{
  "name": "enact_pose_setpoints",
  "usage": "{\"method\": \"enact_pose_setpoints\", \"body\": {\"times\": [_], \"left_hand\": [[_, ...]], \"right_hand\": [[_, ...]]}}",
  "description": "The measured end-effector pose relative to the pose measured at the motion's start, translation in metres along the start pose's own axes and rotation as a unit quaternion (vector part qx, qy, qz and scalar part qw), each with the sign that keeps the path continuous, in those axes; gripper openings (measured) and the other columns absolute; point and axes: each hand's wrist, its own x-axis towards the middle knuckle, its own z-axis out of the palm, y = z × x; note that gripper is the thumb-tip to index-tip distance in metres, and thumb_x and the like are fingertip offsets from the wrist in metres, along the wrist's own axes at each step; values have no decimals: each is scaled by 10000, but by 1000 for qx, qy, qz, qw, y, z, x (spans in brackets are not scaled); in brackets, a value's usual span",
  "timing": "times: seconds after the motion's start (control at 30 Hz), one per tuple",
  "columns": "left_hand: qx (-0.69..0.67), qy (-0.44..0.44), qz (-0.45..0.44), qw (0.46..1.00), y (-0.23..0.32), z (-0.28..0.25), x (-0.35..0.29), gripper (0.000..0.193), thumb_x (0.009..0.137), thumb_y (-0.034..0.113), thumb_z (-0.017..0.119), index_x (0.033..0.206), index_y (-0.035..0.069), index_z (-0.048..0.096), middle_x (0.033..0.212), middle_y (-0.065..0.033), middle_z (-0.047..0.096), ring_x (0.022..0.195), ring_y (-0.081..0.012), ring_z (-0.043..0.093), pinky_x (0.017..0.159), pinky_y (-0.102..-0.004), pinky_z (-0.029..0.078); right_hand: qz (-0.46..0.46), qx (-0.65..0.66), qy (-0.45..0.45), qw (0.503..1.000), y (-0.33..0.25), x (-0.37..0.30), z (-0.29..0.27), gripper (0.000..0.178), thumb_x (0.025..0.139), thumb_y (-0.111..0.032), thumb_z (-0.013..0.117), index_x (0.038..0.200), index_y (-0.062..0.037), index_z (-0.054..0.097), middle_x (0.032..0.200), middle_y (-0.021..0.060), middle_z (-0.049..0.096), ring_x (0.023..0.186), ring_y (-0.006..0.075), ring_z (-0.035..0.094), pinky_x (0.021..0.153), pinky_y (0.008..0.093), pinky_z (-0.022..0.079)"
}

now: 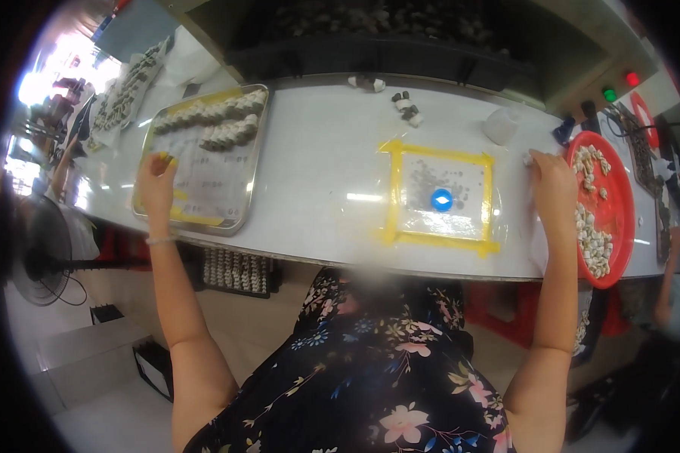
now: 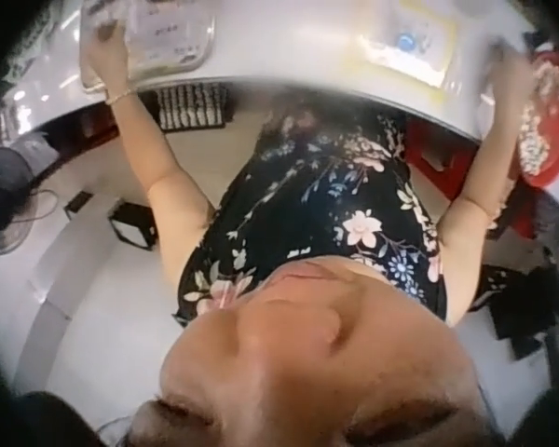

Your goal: The person assembles plastic components onto a base plate by hand, taking the components from a tray and a container and attaching them to the base plate.

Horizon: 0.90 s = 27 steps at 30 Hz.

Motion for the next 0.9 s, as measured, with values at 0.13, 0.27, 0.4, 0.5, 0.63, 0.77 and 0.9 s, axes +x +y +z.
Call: {"method": "enact_pose_setpoints", "body": {"times": [0.13,0.27,0.4,0.5,0.63,0.77,0.9], "left_hand": [[3,-30,11,999,16,18,9,293,743,70,622,1018,-25,586,881,-151,651,760,-223,631,701,-314,484],[4,-67,49,997,26,30,16,292,747,52,604,1027,-28,575,899,-164,649,784,-252,635,720,-331,484],[36,-72,132,988,25,36,15,293,748,22,573,1037,-25,563,908,-179,643,827,-319,627,753,-382,477],[34,-86,144,985,28,33,11,288,756,-5,531,1043,-15,562,905,-200,632,845,-363,607,756,-410,469],[106,-78,157,979,25,33,11,307,754,-36,490,1050,-1,561,906,-219,621,852,-381,590,743,-423,464],[130,-88,159,975,31,34,12,338,738,-61,468,1054,15,560,899,-230,613,855,-395,577,741,-432,459],[110,-105,205,967,22,34,18,359,727,-73,455,1055,27,563,925,-228,608,867,-389,577,745,-427,461]], "right_hand": [[-9,4,1,1000,-22,-18,-7,219,778,-12,567,987,-6,632,899,149,621,846,305,576,756,373,453],[-39,41,56,997,-32,-28,-7,201,766,-29,599,962,-1,635,869,137,630,801,293,575,719,370,458],[-23,84,69,994,-28,-33,-4,197,769,-44,624,959,4,632,862,122,626,781,267,575,690,343,458],[64,181,34,981,-38,-33,-9,210,750,-43,646,956,-2,632,848,104,615,766,239,572,663,317,454],[66,186,18,980,-35,-35,-6,225,742,-54,662,963,-18,635,872,91,604,757,226,567,659,308,452],[25,168,60,984,-33,-39,-3,227,754,-60,651,977,-19,638,883,94,599,787,232,566,692,307,453],[50,177,45,982,-33,-41,-6,218,759,-56,643,973,-17,637,887,98,598,810,234,571,697,309,454]]}}
